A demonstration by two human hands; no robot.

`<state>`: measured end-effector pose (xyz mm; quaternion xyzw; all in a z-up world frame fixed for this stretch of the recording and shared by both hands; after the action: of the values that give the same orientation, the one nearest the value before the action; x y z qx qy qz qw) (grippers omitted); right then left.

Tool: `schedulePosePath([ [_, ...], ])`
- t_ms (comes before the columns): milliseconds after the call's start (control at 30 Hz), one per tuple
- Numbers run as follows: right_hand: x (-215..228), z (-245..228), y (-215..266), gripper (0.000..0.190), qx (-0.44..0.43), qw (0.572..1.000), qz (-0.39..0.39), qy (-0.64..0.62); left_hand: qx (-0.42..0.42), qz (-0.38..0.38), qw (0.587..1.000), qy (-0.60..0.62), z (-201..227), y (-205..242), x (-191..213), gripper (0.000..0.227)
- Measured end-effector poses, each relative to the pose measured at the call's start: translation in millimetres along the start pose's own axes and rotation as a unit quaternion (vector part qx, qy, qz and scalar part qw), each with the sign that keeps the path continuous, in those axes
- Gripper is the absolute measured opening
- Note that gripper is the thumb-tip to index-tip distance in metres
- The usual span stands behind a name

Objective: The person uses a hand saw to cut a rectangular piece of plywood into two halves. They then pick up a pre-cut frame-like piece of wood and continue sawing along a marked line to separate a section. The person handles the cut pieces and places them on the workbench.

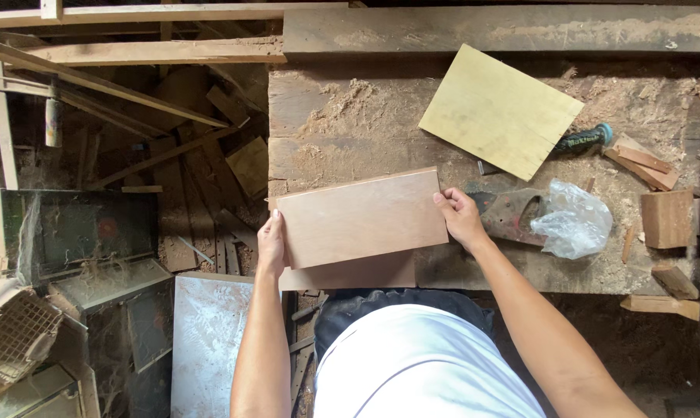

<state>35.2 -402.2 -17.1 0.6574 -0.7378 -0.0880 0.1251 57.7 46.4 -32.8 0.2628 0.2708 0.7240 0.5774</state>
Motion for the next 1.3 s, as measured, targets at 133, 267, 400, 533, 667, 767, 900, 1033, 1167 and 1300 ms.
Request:
schedulePosePath([
  [133, 3.5, 11.4, 3.6, 0.023, -0.019, 0.992, -0.002, -0.123, 0.003, 0.023, 1.0, 0.005, -11.4, -6.5, -0.3, 0.047],
  [267, 7.0, 17.6, 7.1, 0.024, -0.044, 0.971, -0.006, -0.236, 0.021, 0.02, 0.999, 0.036, -6.9, 1.0, -6.5, 0.046],
  [400, 11.5, 19.3, 10.5, 0.021, -0.114, 0.952, 0.016, -0.284, 0.028, -0.024, 0.997, 0.061, -1.4, 6.1, -11.0, 0.046],
  [533, 17.0, 16.8, 15.4, 0.023, -0.122, 0.958, 0.023, -0.26, 0.02, -0.079, 0.993, 0.085, -7.1, 6.5, -12.0, 0.043],
  [667, 21.3, 12.3, 16.6, 0.027, -0.056, 0.979, 0.046, -0.189, -0.006, -0.088, 0.99, 0.107, -11.1, 10.3, -15.1, 0.038],
  [767, 24.4, 10.2, 21.7, 0.034, -0.029, 0.992, 0.072, -0.099, -0.002, -0.06, 0.996, 0.073, -10.6, 17.7, -21.4, 0.036],
  [900, 31.9, 2.1, 31.2, 0.043, 0.006, 0.983, 0.155, 0.099, -0.028, -0.055, 0.997, 0.051, -3.8, 27.8, -32.2, 0.034],
  [1033, 34.6, -4.4, 33.6, 0.053, 0.02, 0.975, 0.182, 0.126, -0.051, -0.09, 0.99, 0.092, -5.1, 31.3, -40.7, 0.033],
  [1167, 34.9, -4.0, 33.0, 0.054, 0.036, 0.98, 0.173, 0.096, -0.088, -0.045, 0.993, 0.064, -10.0, 33.1, -37.1, 0.038],
  [1300, 32.1, 3.9, 32.9, 0.044, 0.058, 0.982, 0.165, 0.064, -0.108, -0.007, 0.994, 0.001, -10.4, 38.2, -29.2, 0.038],
])
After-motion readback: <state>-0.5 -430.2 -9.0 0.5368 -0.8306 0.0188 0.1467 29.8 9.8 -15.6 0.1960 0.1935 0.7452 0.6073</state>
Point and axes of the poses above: each hand's wrist, its own y-axis away from the middle knuckle, its own x-axis out of the back of the hand, z = x × y, the point moved 4 cm from there along -y, towards the middle knuckle, and after that the axes turned 8 degrees about x, right-handed, at the moved point
